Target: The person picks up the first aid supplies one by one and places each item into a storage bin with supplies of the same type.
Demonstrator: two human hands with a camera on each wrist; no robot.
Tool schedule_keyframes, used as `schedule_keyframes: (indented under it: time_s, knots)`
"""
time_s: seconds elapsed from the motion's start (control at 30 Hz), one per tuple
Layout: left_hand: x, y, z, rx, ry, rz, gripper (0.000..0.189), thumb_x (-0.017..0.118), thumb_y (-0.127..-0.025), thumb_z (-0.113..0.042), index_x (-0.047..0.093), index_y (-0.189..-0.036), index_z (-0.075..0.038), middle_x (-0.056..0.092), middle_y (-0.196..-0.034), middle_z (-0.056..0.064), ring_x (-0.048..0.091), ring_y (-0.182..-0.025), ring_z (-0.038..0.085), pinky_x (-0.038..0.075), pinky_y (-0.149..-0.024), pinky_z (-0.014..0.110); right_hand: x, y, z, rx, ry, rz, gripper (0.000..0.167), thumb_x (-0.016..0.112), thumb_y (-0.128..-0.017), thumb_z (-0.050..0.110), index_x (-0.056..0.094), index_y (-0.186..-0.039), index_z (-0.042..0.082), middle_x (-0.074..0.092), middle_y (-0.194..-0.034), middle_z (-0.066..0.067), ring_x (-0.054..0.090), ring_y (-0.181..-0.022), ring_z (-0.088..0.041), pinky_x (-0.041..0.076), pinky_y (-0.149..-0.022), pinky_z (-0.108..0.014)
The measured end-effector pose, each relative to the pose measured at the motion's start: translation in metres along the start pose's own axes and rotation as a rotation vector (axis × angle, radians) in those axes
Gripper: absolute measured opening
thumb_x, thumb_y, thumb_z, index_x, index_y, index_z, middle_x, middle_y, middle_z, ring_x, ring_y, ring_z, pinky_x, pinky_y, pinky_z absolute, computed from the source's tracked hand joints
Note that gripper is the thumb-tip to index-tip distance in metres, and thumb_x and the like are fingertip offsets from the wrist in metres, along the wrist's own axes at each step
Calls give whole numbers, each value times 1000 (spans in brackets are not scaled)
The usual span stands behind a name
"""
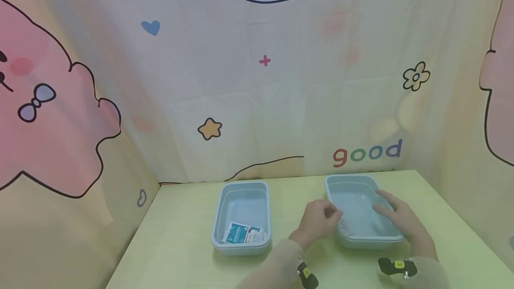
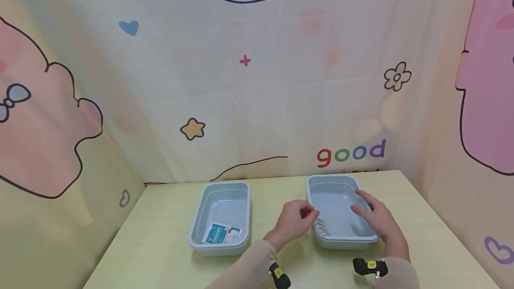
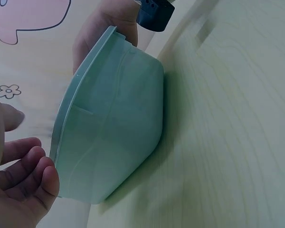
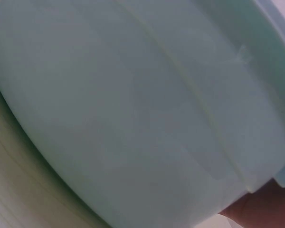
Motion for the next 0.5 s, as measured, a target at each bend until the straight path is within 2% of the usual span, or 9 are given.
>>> schedule_keyframes:
  time_s: [0.17, 0.5]
  knots:
    - [-4, 1, 5, -4, 25, -12, 25, 60, -94, -33, 74, -96, -12, 65, -82, -11, 53, -76, -2, 46, -69, 14, 1, -2, -4, 8, -1, 7, 76, 53, -96, 46, 25, -153, 3, 17, -154, -34, 15, -137, -60, 20, -101, -77]
    - [-4, 8, 11, 33, 53, 7, 19, 59, -94, -22, 74, -96, -10, 65, -82, -12, 53, -76, -3, 46, -71, 14, 1, -5, -9, 36, 30, 14, 79, 52, -95, 51, 25, -153, 5, 17, -155, -34, 17, -137, -60, 24, -100, -76]
Point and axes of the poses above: each hand's wrist, its own y-axis away from the middle knuckle, its own x-axis out of the palm, z = x × y, the point moved 9 cm from there along -y, towards the middle knuckle
